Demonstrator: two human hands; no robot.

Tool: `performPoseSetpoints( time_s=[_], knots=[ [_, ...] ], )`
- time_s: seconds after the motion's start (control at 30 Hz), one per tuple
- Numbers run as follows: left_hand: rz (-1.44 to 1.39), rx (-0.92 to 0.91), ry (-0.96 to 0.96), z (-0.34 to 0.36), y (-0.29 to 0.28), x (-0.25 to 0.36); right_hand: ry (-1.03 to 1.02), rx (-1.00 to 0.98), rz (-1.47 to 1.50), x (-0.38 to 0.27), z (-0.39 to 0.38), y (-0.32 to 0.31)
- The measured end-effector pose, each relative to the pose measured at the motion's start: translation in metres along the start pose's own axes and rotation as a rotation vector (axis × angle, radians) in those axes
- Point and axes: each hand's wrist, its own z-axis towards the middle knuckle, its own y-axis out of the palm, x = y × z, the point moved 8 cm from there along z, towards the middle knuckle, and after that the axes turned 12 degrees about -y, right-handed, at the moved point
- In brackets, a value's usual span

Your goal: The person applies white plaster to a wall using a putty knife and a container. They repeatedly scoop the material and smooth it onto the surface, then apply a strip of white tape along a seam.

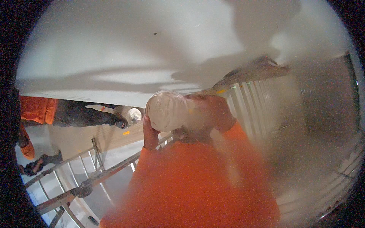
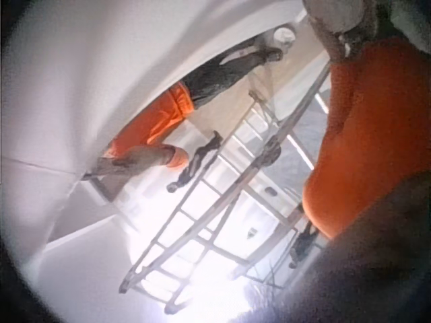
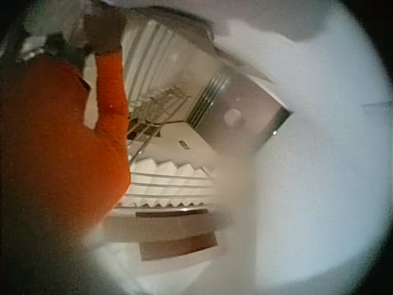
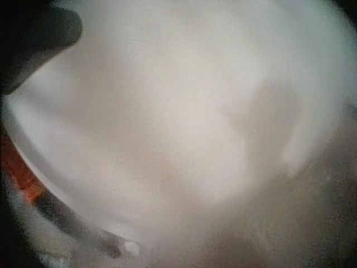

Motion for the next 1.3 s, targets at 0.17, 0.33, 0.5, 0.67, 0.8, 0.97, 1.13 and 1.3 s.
performPoseSetpoints(
  time_s=[0.17,0.33,0.5,0.67,0.8,0.97,1.13,1.3],
  knots=[
    [0.097,0.12,-0.084,0.007,-0.025,-0.014,-0.205,-0.401,-0.206,-0.044,0.047,0.052],
    [0.123,0.209,-0.105,0.002,-0.003,-0.016,-0.229,-0.61,-0.185,-0.026,0.039,0.128],
    [0.102,0.283,-0.009,0.005,-0.013,-0.032,-0.222,-0.856,-0.058,-0.035,0.042,0.158],
    [0.138,0.31,-0.133,0.006,-0.025,-0.051,-0.171,-0.919,0.296,-0.037,0.052,0.161],
    [-0.065,0.256,-0.109,0.0,-0.018,-0.037,-0.071,-0.791,0.756,0.028,0.042,0.188],
    [-0.232,0.032,-0.068,0.012,-0.009,-0.027,0.225,-0.362,0.9,0.074,0.014,0.154],
    [-0.329,-0.13,-0.14,0.041,0.003,-0.032,0.575,-0.263,1.309,0.068,-0.016,0.118],
    [-0.319,-0.124,-0.166,0.05,0.027,-0.024,0.827,0.196,1.413,0.039,-0.04,0.044]
  ],
)
